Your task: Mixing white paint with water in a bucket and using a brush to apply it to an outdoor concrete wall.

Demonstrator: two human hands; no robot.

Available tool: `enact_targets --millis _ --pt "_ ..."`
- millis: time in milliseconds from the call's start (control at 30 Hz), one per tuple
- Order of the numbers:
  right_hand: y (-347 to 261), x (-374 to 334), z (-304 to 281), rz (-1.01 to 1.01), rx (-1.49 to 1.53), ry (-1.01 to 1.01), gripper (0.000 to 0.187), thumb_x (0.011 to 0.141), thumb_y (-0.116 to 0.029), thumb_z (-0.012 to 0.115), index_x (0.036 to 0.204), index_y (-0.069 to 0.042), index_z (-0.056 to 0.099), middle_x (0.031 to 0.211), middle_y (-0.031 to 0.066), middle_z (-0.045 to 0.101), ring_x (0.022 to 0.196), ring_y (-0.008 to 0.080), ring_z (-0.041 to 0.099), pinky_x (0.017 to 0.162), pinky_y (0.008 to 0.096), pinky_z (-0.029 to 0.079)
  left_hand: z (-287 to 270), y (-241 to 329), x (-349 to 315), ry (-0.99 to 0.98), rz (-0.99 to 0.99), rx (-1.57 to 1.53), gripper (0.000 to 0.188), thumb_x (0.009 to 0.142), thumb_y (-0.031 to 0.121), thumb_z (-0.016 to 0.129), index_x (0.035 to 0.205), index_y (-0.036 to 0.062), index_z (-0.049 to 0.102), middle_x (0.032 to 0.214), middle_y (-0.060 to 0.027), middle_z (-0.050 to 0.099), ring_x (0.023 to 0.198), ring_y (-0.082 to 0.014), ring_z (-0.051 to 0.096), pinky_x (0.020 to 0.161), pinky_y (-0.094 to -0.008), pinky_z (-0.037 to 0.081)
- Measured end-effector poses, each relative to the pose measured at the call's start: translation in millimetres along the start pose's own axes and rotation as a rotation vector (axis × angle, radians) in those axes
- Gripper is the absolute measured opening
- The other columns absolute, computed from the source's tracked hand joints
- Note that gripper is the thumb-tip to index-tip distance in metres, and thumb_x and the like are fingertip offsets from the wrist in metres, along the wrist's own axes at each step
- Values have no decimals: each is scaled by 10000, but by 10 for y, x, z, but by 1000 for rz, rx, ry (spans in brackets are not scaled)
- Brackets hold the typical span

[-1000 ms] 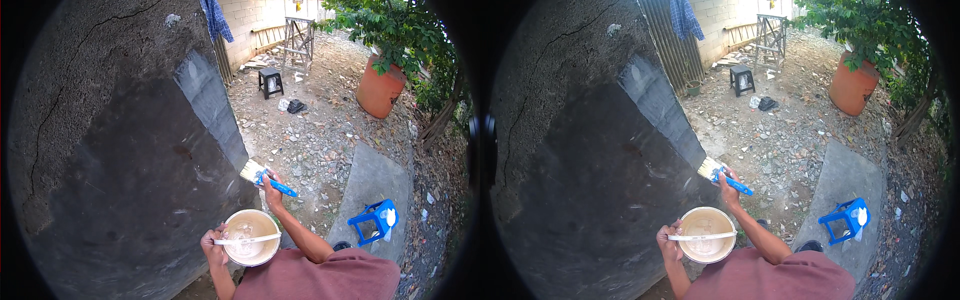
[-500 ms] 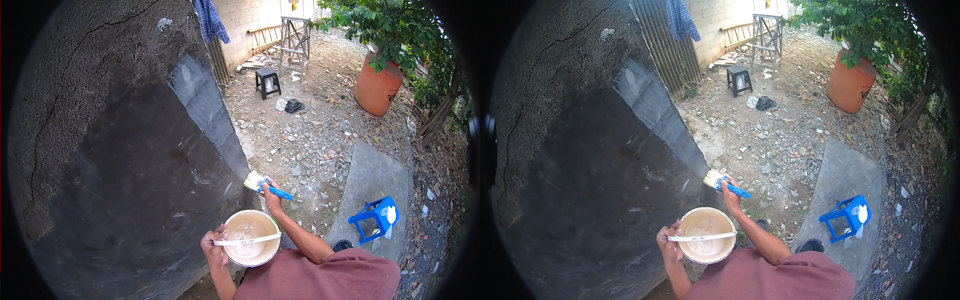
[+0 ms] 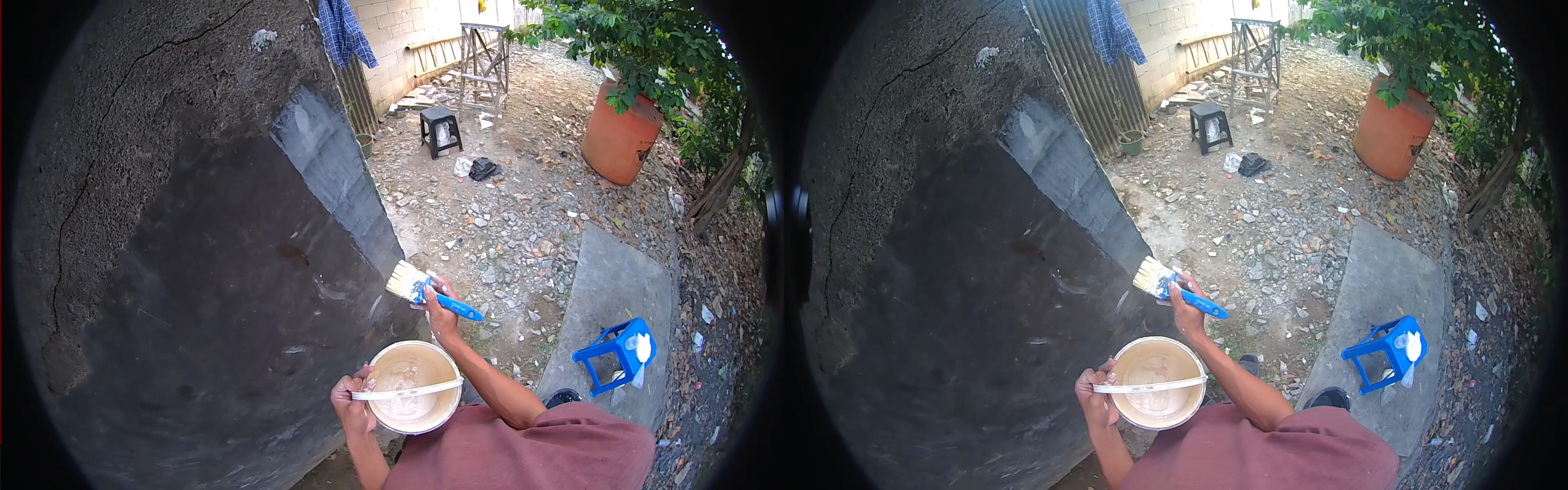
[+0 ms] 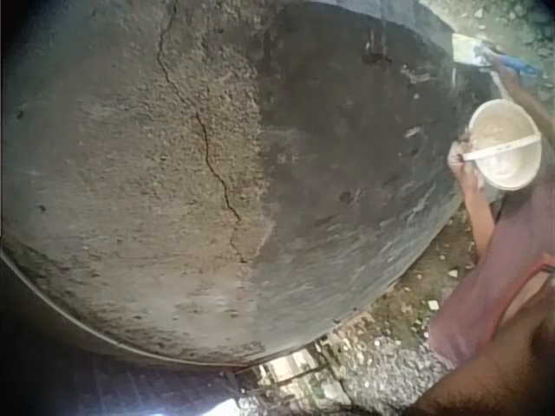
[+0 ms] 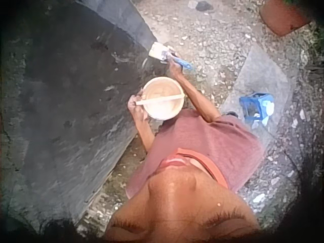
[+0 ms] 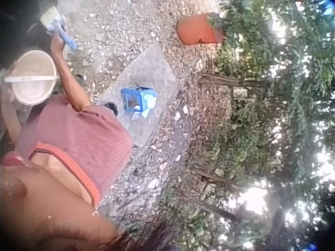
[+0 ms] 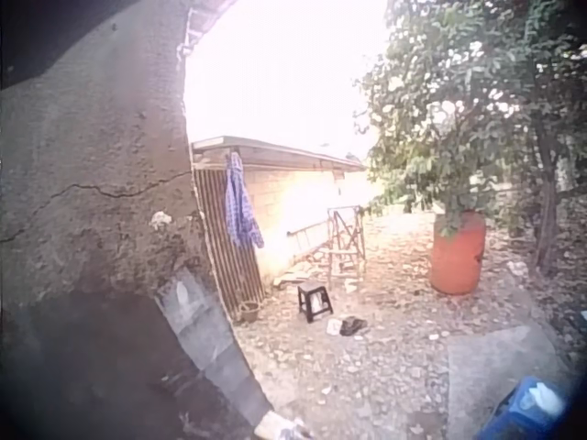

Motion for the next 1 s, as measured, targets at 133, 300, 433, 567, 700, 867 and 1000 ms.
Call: enact_targets --millis 133,300,433,567,700,867,1000 --pt "291 -70 -146 68 12 40 374 926 -130 562 1264 -3 464 1065 137 587 902 207 642 667 361 608 -51 2 -9 21 -3 -13 366 754 -125 637 613 123 407 612 24 489 963 -224 629 1048 -428 358" --pt "657 -184 -419 150 11 114 378 920 -134 578 1273 -43 476 1063 112 591 893 193 642 661 351 608 -54 -13 -19 43 -23 1 363 757 -124 635 613 120 408 615 21 494 959 -224 628 1044 -427 364" --pt "739 -203 -514 174 -16 130 379 922 -147 579 1275 -54 479 1066 104 591 893 192 642 660 353 606 -24 -10 -19 12 -7 -12 360 760 -119 635 615 120 409 617 20 497 959 -227 630 1046 -428 363" --pt "651 -177 -500 150 23 143 394 922 -158 577 1276 -25 466 1089 120 586 912 204 639 665 358 604 -15 -29 -22 -4 -9 -7 358 765 -118 631 616 120 409 615 19 498 971 -228 628 1049 -431 360" --pt "368 -152 -292 117 79 128 411 916 -166 584 1268 6 459 1109 144 580 935 224 636 676 366 604 -8 -27 -55 10 -19 -8 358 765 -121 625 616 121 408 615 18 501 975 -228 627 1051 -431 358" --pt "302 -110 -211 94 76 120 421 913 -174 591 1270 4 456 1112 150 577 935 232 637 678 371 605 -35 1 -64 10 -9 1 356 761 -131 616 620 122 409 627 14 506 985 -231 621 1050 -429 364" --pt "543 -101 -352 109 58 136 414 915 -184 594 1269 -12 465 1105 136 579 918 215 639 669 364 606 -49 -5 -59 23 -15 -9 359 762 -131 618 619 124 408 630 11 504 982 -232 620 1050 -425 367"
Point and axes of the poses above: each hand's wrist, its own x-axis towards the middle knuckle, its own z-axis out of the palm, y = z × x, the point moved 9 cm from there along x, towards the middle knuckle
